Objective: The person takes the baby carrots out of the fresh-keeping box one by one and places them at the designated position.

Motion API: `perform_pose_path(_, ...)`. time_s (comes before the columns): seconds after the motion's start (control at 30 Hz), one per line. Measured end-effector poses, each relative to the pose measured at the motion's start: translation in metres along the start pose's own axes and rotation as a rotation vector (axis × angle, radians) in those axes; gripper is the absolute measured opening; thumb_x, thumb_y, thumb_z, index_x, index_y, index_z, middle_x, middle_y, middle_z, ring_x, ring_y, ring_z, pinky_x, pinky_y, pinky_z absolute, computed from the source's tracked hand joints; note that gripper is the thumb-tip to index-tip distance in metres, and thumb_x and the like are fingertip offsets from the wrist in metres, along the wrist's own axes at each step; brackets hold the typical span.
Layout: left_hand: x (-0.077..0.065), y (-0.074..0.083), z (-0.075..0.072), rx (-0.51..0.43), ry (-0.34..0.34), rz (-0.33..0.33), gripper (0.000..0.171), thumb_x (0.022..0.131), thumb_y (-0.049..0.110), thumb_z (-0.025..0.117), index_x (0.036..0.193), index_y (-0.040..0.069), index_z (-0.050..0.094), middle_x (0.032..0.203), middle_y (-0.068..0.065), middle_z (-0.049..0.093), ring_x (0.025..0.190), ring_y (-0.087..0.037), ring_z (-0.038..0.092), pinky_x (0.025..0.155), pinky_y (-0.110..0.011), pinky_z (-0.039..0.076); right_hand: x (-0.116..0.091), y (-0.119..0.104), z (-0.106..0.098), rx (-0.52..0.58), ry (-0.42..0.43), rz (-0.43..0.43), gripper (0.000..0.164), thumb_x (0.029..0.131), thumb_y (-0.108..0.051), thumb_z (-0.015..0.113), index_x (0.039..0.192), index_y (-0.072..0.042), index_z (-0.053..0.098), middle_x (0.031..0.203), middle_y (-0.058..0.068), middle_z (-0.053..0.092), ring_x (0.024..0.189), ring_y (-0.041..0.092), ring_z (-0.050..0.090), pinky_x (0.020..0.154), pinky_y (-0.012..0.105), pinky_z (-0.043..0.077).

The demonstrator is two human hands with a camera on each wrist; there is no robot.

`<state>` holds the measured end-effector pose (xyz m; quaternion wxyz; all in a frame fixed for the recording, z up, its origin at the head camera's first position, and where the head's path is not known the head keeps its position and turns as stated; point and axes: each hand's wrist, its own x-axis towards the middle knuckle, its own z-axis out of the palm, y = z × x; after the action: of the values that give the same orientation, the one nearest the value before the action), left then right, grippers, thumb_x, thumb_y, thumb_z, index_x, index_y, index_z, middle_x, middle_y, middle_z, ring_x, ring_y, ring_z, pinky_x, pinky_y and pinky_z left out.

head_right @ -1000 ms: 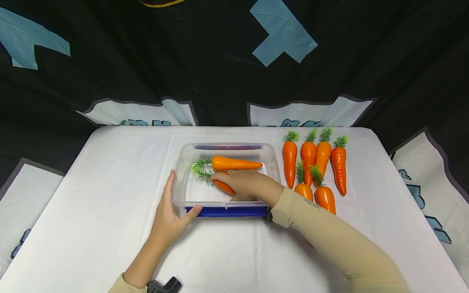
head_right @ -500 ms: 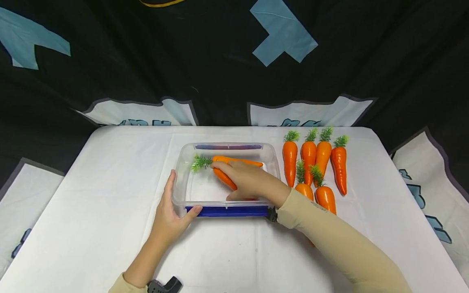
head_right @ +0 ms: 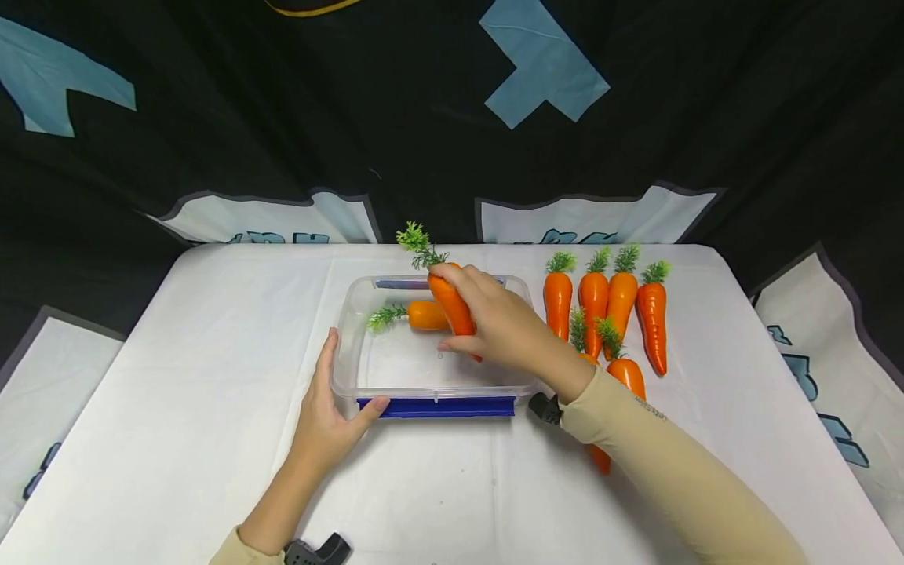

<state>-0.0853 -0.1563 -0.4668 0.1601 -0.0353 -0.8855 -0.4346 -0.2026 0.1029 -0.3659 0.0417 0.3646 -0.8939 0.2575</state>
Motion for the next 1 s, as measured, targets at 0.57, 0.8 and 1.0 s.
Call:
perform_pose_path(0.57, -0.001, 0.001, 0.001, 0.008, -0.01, -0.016, 0.112, 0.079, 0.047, 0.079, 0.161, 0.026, 0.006, 0.167, 0.001, 0.015, 0.151, -0.031, 0.026, 0.119, -0.057, 0.029, -0.077, 0.005, -0.078, 0.031, 0.295, 0.05, 0.117, 0.06, -0.007, 0.095, 0.151, -0.006, 0.021, 0.127, 0.018, 0.052, 0.105, 0.025, 0.06, 0.089, -0.001, 0.04)
perform_pose_path(0.8, -0.001, 0.001, 0.002, 0.01, -0.013, -0.008, 0.112, 0.079, 0.047, 0.078, 0.161, 0.026, 0.005, 0.167, -0.001, 0.015, 0.151, -0.031, 0.025, 0.119, -0.056, 0.028, -0.148, 0.034, -0.089, -0.04, 0.285, 0.241, 0.126, 0.057, -0.003, 0.096, 0.154, -0.008, 0.016, 0.123, 0.02, 0.05, 0.097, -0.004, 0.04, 0.074, -0.003, 0.035)
perform_pose_path(1.0, -0.001, 0.001, 0.001, 0.006, -0.003, -0.001, 0.112, 0.079, 0.046, 0.079, 0.161, 0.027, 0.005, 0.167, -0.002, 0.016, 0.151, -0.031, 0.026, 0.119, -0.057, 0.029, -0.199, 0.062, -0.087, -0.046, 0.24, 0.396, 0.119, 0.059, -0.009, 0.096, 0.152, -0.006, 0.02, 0.117, 0.02, 0.049, 0.087, -0.004, 0.036, 0.065, 0.009, 0.034)
